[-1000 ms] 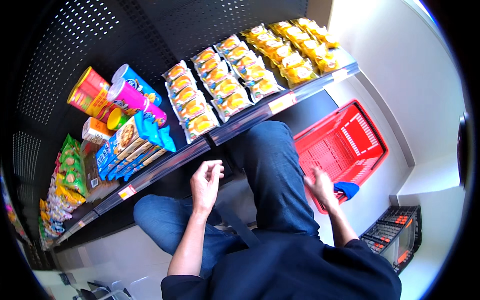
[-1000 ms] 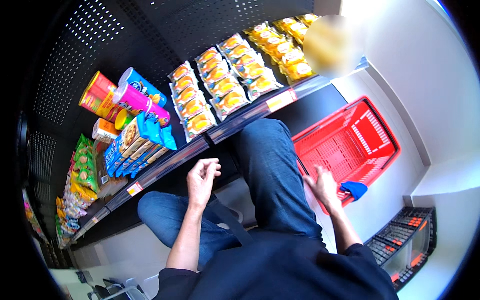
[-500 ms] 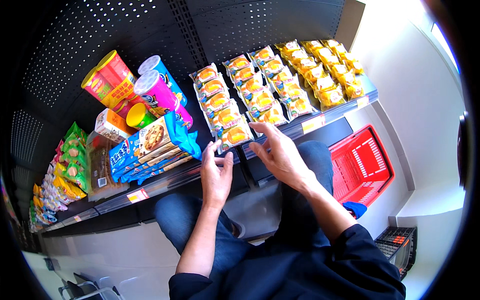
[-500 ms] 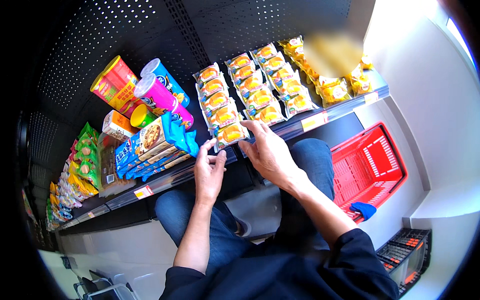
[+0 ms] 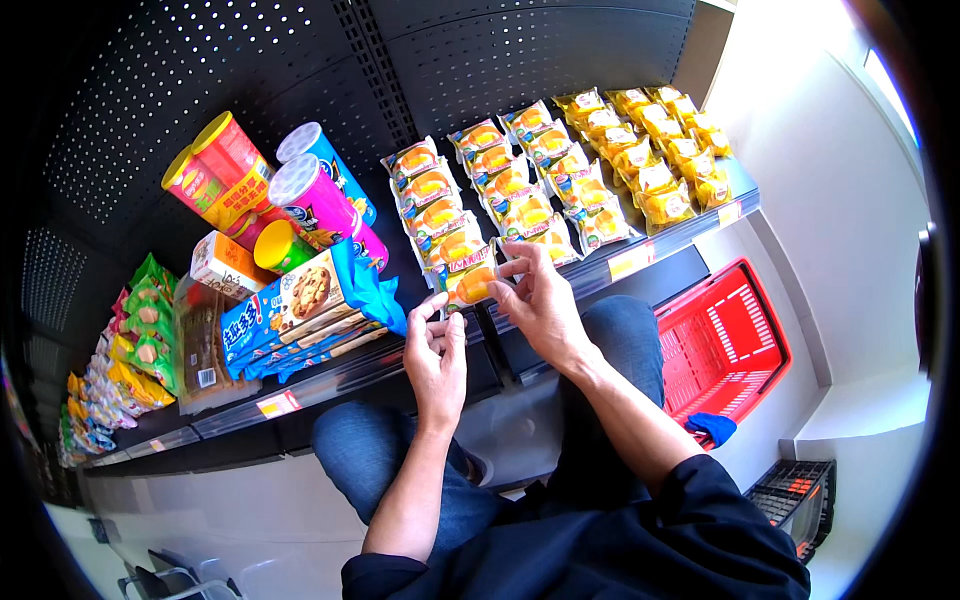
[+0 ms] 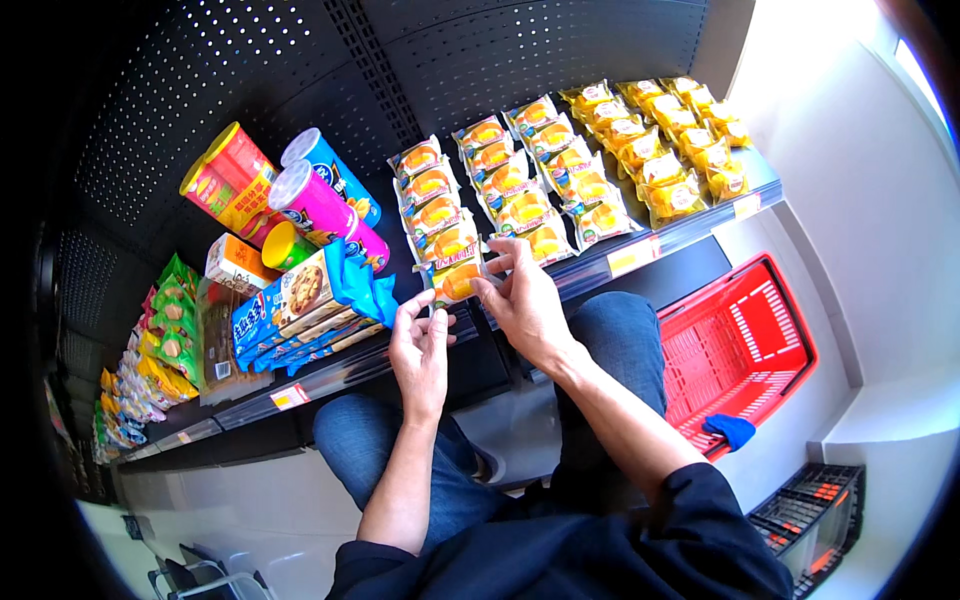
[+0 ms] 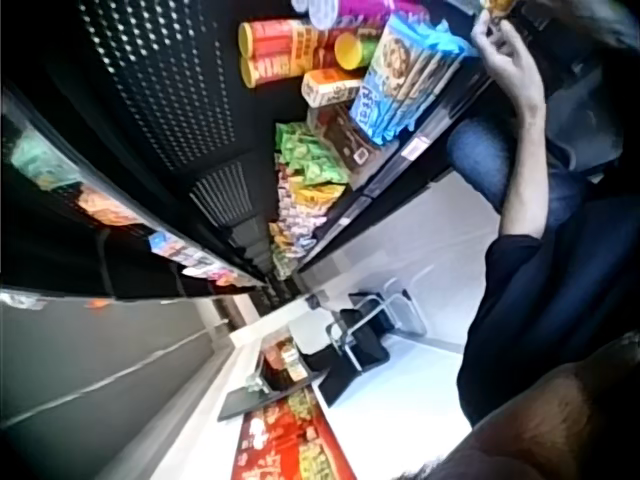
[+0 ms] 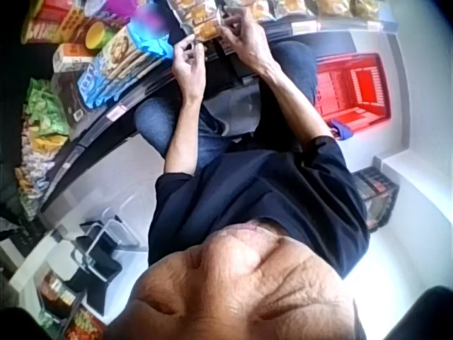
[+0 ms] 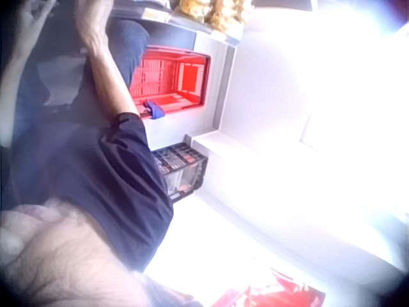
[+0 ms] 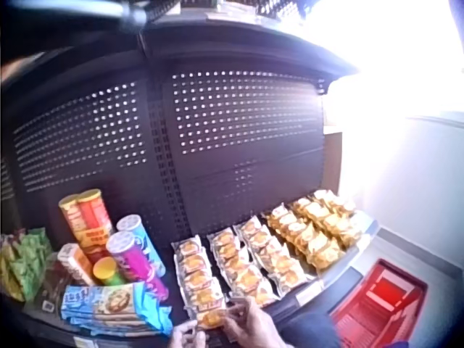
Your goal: The person crouches in front of a store shelf and restocks snack items. They pick up packaged snacks from a red basket, wipe the shelf with a blue cloth, and place the items back on the shelf in neat rows.
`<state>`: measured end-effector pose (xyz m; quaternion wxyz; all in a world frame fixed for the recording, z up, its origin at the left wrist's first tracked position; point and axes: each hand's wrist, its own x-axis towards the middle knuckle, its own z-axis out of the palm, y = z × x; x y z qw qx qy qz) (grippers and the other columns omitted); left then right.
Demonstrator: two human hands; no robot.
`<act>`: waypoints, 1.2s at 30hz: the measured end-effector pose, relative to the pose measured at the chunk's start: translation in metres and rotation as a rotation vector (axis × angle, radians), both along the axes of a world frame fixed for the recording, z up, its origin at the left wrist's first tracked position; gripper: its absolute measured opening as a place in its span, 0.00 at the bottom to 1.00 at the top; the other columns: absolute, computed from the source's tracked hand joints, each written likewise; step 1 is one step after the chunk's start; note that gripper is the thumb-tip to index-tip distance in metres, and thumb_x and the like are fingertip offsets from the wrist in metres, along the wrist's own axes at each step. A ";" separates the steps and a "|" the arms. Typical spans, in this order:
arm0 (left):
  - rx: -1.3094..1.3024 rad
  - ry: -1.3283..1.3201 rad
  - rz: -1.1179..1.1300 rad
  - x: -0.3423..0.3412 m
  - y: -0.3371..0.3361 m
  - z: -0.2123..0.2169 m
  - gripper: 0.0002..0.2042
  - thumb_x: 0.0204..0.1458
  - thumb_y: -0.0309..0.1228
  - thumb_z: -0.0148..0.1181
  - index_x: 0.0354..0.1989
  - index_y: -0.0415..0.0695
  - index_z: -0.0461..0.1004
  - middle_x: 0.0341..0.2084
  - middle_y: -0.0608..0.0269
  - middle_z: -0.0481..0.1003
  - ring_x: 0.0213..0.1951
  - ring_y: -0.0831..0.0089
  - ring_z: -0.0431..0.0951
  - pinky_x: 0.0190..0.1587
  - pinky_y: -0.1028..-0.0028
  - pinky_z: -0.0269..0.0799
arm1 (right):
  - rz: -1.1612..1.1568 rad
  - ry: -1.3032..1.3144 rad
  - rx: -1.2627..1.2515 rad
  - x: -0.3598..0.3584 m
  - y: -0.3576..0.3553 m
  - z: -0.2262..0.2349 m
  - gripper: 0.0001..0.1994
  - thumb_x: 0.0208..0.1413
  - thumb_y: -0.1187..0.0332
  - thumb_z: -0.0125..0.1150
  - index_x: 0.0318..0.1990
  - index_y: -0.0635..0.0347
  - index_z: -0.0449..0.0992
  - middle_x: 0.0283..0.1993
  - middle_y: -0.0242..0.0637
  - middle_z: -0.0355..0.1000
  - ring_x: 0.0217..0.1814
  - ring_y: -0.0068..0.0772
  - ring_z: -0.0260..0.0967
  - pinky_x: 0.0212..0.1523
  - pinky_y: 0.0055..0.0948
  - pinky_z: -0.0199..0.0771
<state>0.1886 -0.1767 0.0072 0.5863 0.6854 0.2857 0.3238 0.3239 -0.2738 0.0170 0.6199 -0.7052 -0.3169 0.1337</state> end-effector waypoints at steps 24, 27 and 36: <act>0.510 -0.069 -0.245 0.059 -0.059 0.048 0.16 0.57 0.22 0.61 0.54 0.42 0.74 0.55 0.56 0.71 0.49 0.70 0.76 0.46 0.74 0.76 | -0.632 -0.010 -0.186 0.065 -0.288 -0.101 0.12 0.58 0.70 0.69 0.46 0.59 0.73 0.36 0.32 0.75 0.39 0.21 0.73 0.42 0.24 0.77; 0.504 0.034 -0.131 0.052 -0.014 0.034 0.17 0.56 0.26 0.63 0.54 0.41 0.72 0.58 0.48 0.68 0.61 0.51 0.67 0.65 0.59 0.63 | -0.641 -0.014 -0.477 0.056 -0.301 -0.160 0.14 0.57 0.72 0.69 0.48 0.60 0.73 0.36 0.35 0.75 0.37 0.25 0.73 0.42 0.28 0.77; 0.441 0.211 0.047 0.050 0.043 -0.011 0.25 0.58 0.32 0.62 0.63 0.40 0.65 0.66 0.40 0.60 0.67 0.46 0.58 0.70 0.56 0.54 | -0.423 -0.050 -0.121 0.065 -0.198 -0.053 0.13 0.66 0.72 0.59 0.56 0.60 0.72 0.49 0.41 0.78 0.47 0.29 0.77 0.46 0.26 0.79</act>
